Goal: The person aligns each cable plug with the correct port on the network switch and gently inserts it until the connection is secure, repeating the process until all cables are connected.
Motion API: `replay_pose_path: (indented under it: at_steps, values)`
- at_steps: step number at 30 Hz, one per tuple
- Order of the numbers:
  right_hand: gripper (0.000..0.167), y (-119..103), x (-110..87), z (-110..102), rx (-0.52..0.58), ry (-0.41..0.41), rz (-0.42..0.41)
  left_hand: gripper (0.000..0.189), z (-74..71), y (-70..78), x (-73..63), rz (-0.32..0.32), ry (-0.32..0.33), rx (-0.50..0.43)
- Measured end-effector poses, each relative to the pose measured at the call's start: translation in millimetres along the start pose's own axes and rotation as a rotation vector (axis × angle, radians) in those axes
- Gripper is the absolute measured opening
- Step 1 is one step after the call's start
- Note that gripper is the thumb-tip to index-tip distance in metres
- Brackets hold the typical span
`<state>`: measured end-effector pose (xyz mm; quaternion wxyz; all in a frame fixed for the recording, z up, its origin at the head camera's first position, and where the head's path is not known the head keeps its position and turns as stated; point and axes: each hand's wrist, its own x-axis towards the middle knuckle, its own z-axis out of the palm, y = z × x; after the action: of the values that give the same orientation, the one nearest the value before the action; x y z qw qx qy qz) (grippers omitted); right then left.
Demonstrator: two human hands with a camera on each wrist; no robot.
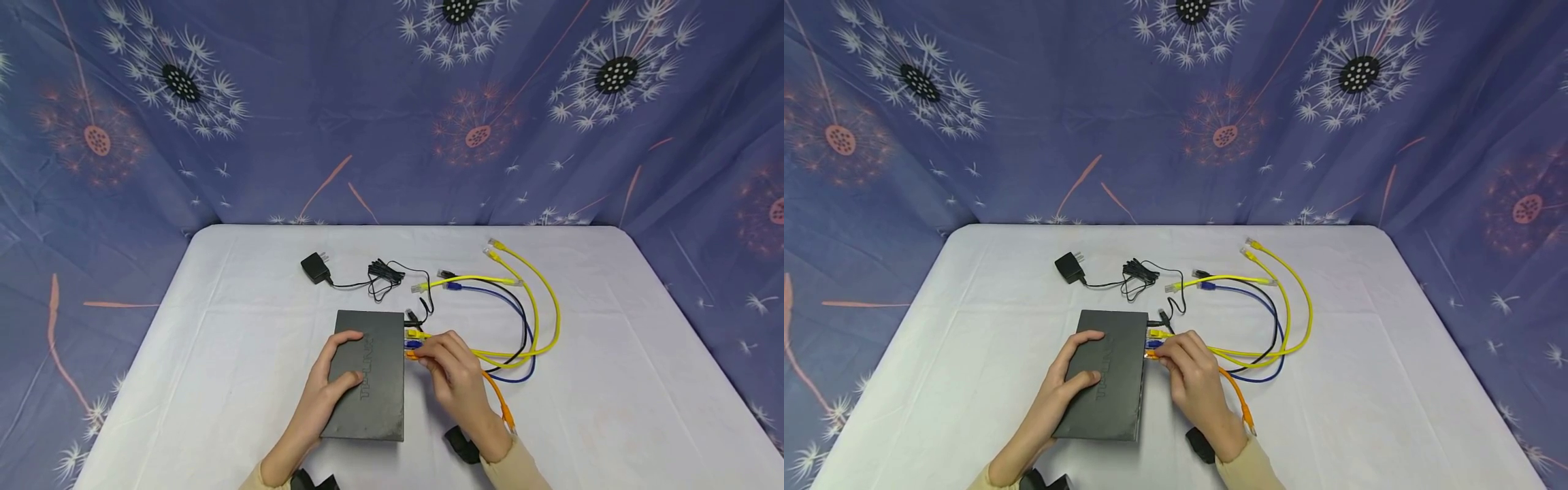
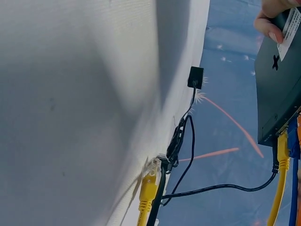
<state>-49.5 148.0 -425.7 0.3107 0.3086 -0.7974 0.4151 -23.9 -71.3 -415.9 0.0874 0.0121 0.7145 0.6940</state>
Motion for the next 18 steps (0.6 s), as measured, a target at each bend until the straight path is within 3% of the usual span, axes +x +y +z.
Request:
replay_pose_path:
  at_steps: [8, 13, 18]
  values:
    - [0.024, 0.7, -3.2, -1.6, 0.020, -0.049, 0.037, 0.053, 0.2, -2.7, -0.7, -0.004, 0.014, -0.001]
    - [0.003, 0.8, -2.8, -4.8, 0.023, -0.095, 0.070, 0.052, 0.5, -4.8, 1.5, 0.016, 0.025, -0.019]
    - [0.026, -0.2, -1.2, -8.3, 0.005, -0.133, 0.097, 0.052, 0.8, -6.5, 3.3, 0.028, 0.030, -0.038]
